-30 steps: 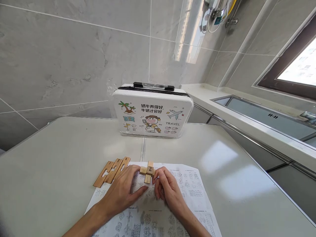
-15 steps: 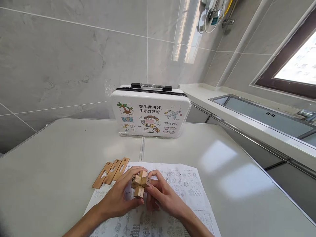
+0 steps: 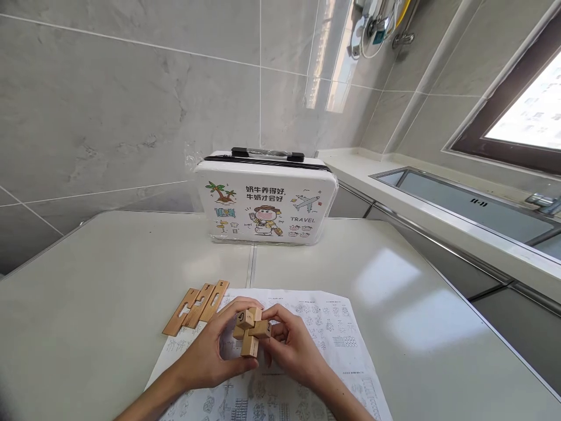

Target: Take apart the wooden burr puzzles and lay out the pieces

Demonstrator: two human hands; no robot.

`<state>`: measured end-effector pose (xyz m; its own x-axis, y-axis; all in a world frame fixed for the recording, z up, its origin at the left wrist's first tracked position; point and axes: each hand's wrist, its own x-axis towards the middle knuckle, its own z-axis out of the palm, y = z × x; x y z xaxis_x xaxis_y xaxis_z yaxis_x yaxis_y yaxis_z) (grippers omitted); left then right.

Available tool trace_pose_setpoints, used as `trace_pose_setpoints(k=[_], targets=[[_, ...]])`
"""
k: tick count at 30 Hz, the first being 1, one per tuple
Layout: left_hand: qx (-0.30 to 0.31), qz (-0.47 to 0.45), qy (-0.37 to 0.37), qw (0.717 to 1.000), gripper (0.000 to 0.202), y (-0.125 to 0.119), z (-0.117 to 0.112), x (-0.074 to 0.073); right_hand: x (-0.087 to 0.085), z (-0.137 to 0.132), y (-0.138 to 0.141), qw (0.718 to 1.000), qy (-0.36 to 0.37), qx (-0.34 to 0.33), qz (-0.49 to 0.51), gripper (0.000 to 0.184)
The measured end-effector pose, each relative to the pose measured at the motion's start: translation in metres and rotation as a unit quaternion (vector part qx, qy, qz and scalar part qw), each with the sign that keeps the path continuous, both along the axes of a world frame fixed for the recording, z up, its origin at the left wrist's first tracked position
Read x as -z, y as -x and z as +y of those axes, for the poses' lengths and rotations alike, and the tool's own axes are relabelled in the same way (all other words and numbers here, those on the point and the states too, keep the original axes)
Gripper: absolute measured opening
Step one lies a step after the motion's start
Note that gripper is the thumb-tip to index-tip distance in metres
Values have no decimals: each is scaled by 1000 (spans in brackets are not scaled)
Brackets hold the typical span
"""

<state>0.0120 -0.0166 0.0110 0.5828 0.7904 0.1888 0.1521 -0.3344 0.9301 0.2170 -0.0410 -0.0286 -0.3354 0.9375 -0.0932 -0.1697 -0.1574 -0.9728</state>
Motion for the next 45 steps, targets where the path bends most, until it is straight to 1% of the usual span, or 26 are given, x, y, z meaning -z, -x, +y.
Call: trace_pose_setpoints(k=[2,5,7,11,16,23,27,33,36,39,42,45], targets=[[-7,6,7,1000,54,0,0,0,-2,-2,2,998,-27,30,-45,19],[-18,17,23,999,54,-1,-1,0,-5,-6,6,992,-52,68,-94,15],[-27,20,29,999,55,-1,-1,0,-6,-7,8,990,-61,72,-100,16],[-43,22,45,998,53,-2,-1,0,-11,-7,8,990,-86,51,-100,22],[-59,34,53,996,51,-2,0,0,-13,-5,5,977,-104,73,-171,18],[-56,36,40,997,52,-2,0,-1,-6,-9,12,984,-82,112,-114,17],[-69,41,42,996,52,-3,0,1,-10,-8,12,989,-81,82,-93,20],[-89,34,39,995,50,-4,2,2,-14,-9,9,990,-94,56,-90,40],[-104,42,40,993,51,-3,3,3,-12,-9,8,991,-88,59,-78,40],[-114,52,48,991,54,-2,4,6,-9,-7,8,993,-66,77,-63,37],[-122,45,59,990,57,0,4,10,-8,-4,7,992,-56,88,-68,41],[-133,32,70,988,63,1,4,14,-12,-3,6,988,-67,94,-104,42]])
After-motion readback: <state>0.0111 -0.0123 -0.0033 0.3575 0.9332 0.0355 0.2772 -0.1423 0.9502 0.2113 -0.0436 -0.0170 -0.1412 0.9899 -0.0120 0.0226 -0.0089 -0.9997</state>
